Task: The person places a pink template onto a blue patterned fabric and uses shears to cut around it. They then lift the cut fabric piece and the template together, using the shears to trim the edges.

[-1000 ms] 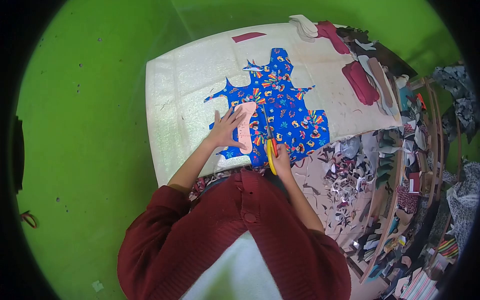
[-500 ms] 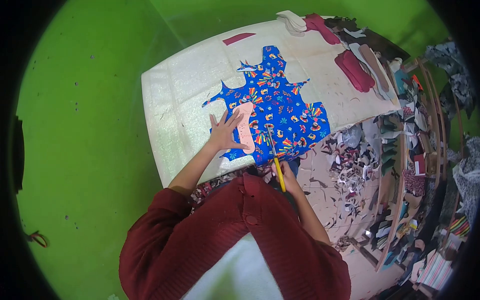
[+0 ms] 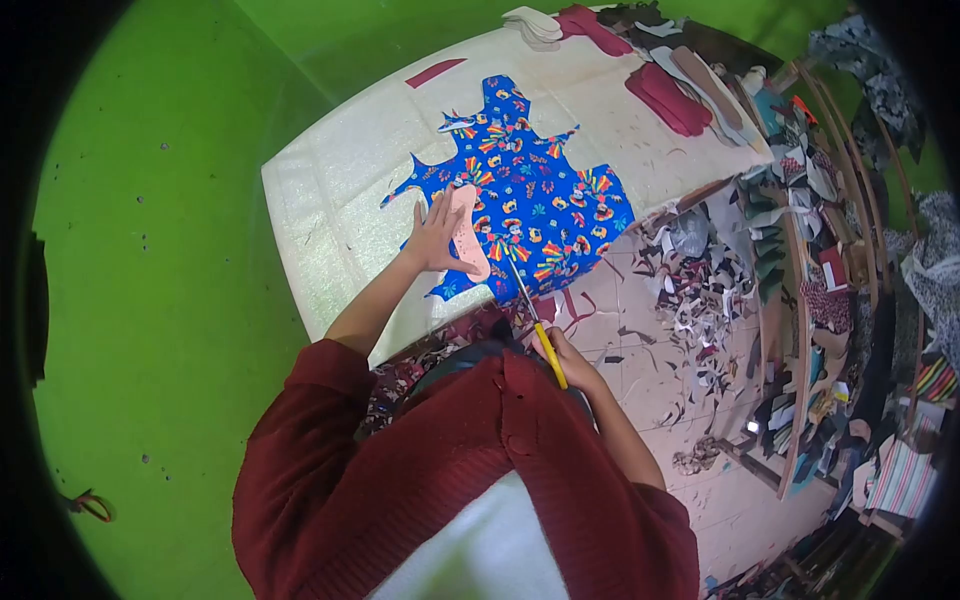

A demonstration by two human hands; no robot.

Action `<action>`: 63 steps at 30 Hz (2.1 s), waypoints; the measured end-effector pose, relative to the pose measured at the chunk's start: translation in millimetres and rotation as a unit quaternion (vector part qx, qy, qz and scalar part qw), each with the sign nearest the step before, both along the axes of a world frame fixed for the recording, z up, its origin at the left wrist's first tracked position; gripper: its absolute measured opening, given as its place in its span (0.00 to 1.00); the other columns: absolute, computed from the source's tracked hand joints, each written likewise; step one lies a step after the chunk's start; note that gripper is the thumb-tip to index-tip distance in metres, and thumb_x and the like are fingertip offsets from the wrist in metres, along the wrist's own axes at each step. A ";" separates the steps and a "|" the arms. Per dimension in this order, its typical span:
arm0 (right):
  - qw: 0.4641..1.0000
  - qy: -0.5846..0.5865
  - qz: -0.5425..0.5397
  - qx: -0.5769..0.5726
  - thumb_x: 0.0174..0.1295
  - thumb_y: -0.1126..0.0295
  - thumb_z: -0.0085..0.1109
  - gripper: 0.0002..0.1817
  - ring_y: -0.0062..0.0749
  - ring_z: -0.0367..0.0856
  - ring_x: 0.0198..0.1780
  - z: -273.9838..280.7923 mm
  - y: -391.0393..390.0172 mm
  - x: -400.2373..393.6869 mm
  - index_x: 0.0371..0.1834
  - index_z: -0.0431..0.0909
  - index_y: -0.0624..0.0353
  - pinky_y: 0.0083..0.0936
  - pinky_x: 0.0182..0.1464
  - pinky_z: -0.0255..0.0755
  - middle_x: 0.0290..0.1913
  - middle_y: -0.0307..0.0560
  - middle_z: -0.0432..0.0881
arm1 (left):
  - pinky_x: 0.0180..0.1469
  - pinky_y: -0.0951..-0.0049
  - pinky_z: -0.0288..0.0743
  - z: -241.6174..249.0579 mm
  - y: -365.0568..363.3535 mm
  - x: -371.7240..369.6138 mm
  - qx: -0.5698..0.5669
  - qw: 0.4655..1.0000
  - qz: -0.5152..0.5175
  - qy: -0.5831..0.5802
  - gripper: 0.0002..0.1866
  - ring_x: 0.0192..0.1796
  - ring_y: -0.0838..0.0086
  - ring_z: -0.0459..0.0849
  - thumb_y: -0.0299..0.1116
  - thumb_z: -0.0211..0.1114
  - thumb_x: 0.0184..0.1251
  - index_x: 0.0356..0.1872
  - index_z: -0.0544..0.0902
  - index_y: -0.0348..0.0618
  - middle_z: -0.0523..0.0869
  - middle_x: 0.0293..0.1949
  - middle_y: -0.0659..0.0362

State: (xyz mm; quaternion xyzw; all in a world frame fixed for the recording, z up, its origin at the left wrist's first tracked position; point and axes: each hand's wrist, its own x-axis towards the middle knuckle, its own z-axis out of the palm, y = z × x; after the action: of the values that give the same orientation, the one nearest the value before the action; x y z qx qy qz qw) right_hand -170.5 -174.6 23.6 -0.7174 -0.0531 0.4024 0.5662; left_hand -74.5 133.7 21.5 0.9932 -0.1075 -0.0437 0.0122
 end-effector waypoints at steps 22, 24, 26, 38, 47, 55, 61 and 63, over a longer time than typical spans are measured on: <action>0.999 0.051 -0.012 0.009 0.55 0.38 0.39 0.33 0.23 0.68 0.38 3.2 30.0 -60.7 0.46 0.64 0.60 0.17 0.41 0.62 0.35 0.43 0.69 | 0.59 0.38 0.34 -4.7 1.6 -2.1 -0.035 0.998 0.028 0.054 0.67 0.67 0.53 0.36 0.75 0.60 0.18 0.65 0.43 0.52 0.35 0.65 0.42; 0.997 0.070 -0.029 0.028 0.54 0.37 0.39 0.32 0.21 0.68 0.33 -10.3 38.9 -63.2 0.43 0.65 0.57 0.16 0.35 0.62 0.31 0.41 0.68 | 0.59 0.37 0.34 -5.0 2.6 -1.4 -0.042 0.997 0.034 0.053 0.67 0.67 0.53 0.35 0.74 0.60 0.18 0.65 0.43 0.51 0.35 0.65 0.42; 0.994 0.084 -0.046 0.047 0.54 0.36 0.38 0.31 0.19 0.68 0.27 -21.0 45.4 -64.0 0.39 0.65 0.55 0.15 0.29 0.63 0.28 0.38 0.68 | 0.59 0.37 0.34 -3.9 3.2 -2.0 -0.046 0.997 0.030 0.054 0.67 0.67 0.53 0.35 0.74 0.61 0.18 0.65 0.43 0.51 0.35 0.65 0.42; 0.970 0.185 -0.133 0.089 0.53 0.34 0.35 0.28 0.18 0.65 0.20 -6.3 96.4 -70.2 0.32 0.62 0.50 0.15 0.23 0.61 0.21 0.33 0.63 | 0.57 0.34 0.35 -4.7 6.4 -3.4 -0.069 0.997 0.023 0.036 0.65 0.67 0.52 0.35 0.74 0.60 0.21 0.65 0.44 0.50 0.36 0.65 0.43; 0.965 0.147 -0.180 0.122 0.54 0.35 0.35 0.27 0.19 0.66 0.20 -43.0 123.7 -68.9 0.32 0.61 0.50 0.16 0.23 0.62 0.22 0.35 0.64 | 0.56 0.33 0.32 -5.6 15.8 -4.3 -0.071 0.997 0.004 0.013 0.61 0.68 0.56 0.36 0.72 0.59 0.27 0.64 0.48 0.47 0.39 0.65 0.45; 0.954 0.123 -0.237 0.140 0.56 0.35 0.29 0.31 0.22 0.67 0.16 -51.1 144.2 -61.0 0.28 0.65 0.55 0.16 0.19 0.61 0.15 0.39 0.67 | 0.55 0.65 0.65 -41.2 13.5 -33.4 -0.327 0.914 -0.233 -0.061 0.24 0.55 0.57 0.69 0.38 0.65 0.47 0.48 0.73 0.43 0.72 0.51 0.49; 0.957 0.115 -0.229 0.132 0.56 0.36 0.27 0.31 0.22 0.67 0.16 -49.5 144.3 -56.6 0.24 0.65 0.55 0.16 0.19 0.61 0.15 0.39 0.66 | 0.58 0.61 0.60 -10.2 8.5 -48.7 -0.240 0.932 -0.248 -0.114 0.26 0.57 0.56 0.67 0.38 0.61 0.47 0.49 0.70 0.40 0.69 0.54 0.47; 0.957 0.113 -0.230 0.135 0.56 0.35 0.28 0.32 0.22 0.67 0.15 -51.7 147.6 -54.9 0.23 0.65 0.55 0.16 0.19 0.62 0.15 0.39 0.67 | 0.58 0.61 0.60 -13.5 6.9 -49.0 -0.234 0.931 -0.248 -0.131 0.25 0.56 0.56 0.68 0.37 0.61 0.47 0.49 0.71 0.39 0.69 0.53 0.47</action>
State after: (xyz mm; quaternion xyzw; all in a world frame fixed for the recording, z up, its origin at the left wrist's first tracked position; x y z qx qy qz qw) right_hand -225.4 -27.0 -28.1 -0.5769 0.1245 0.3289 0.7372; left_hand -123.5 140.7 8.0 0.9009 -0.3581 0.1116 0.2184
